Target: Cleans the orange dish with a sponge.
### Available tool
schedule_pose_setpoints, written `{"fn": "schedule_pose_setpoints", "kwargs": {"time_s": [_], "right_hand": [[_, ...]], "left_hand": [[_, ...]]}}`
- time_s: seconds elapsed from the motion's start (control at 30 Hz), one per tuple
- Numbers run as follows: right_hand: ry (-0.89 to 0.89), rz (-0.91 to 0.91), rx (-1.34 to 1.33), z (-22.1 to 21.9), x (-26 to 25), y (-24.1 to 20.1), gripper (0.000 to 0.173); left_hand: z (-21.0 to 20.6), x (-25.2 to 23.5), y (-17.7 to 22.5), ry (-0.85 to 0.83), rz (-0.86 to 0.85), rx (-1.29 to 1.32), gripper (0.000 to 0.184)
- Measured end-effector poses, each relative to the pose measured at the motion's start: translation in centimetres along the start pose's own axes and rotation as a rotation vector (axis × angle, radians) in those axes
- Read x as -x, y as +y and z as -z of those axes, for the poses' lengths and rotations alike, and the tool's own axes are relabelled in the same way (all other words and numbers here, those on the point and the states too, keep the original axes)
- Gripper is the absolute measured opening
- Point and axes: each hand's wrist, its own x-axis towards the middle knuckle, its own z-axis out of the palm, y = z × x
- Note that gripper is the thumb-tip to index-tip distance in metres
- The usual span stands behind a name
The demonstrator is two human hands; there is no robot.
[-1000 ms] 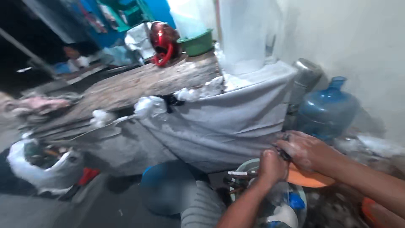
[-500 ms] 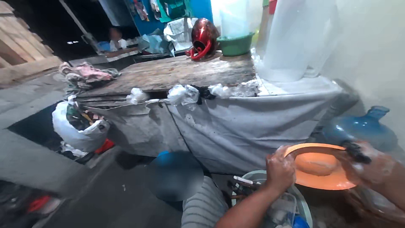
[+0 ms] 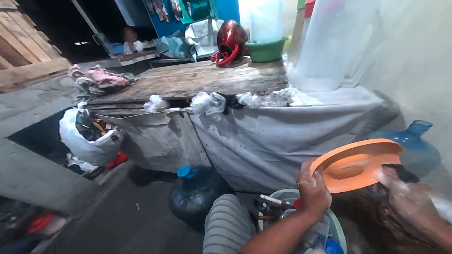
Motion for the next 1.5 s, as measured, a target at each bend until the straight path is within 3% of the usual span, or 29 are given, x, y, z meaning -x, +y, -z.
{"fn": "schedule_pose_setpoints", "kwargs": {"time_s": [0.17,0.3,0.4,0.5,0.6,0.7,0.8,0.9,1.03,1.2,1.37,1.5], "right_hand": [[-0.062,-0.099,0.065,-0.1,0.6,-1.4,0.068],[-0.098,-0.140,0.040,0.6,0.2,-1.5,0.062],[-0.080,-0.133,-0.148,0.8,0.0,-1.1,0.054],[-0.061,-0.098,-0.338,0.9,-0.3,-0.8,0.067],[-0.010,-0.111,-0.332,1.0,-0.4,-1.3,0.043],[0.064,-0.124,-0.266,1.5,-0.7,-2.2,0.039],[0.140,-0.030,-0.219,2.1,-2.2,-0.3,0.049],[0.161,0.075,-0.056,2.6,-3.2,1.6,0.060],[0.111,0.415,0.106,2.3,-1.6,-0.5,0.046],[0.011,0.620,0.309,1.6,-0.7,-2.8,0.065],[-0.252,0.804,0.415,0.6,0.0,-3.2,0.045],[-0.315,1.113,0.386,-0.8,0.4,-2.3,0.037]], "left_hand": [[0.0,0.2,0.2,0.002,0.034,0.009,0.025],[0.0,0.2,-0.1,-0.013,0.073,0.055,0.026],[-0.1,0.4,-0.4,-0.041,0.098,0.080,0.026],[-0.3,0.8,-0.4,-0.055,0.085,0.073,0.028],[-0.5,1.2,-0.6,-0.088,0.060,0.097,0.030],[-0.7,1.5,-0.9,-0.157,0.095,0.101,0.032],[-0.8,1.1,-0.6,-0.233,0.285,0.038,0.026],[-0.5,-0.2,-0.2,-0.349,0.368,-0.079,0.030],[-0.2,-0.3,0.1,-0.420,0.355,-0.125,0.028],[-0.1,-1.1,0.1,-0.518,0.316,-0.330,0.036],[0.4,-2.1,0.4,-0.796,0.292,-0.524,0.027],[0.6,-1.1,0.4,-0.948,0.247,-0.617,0.019]]}}
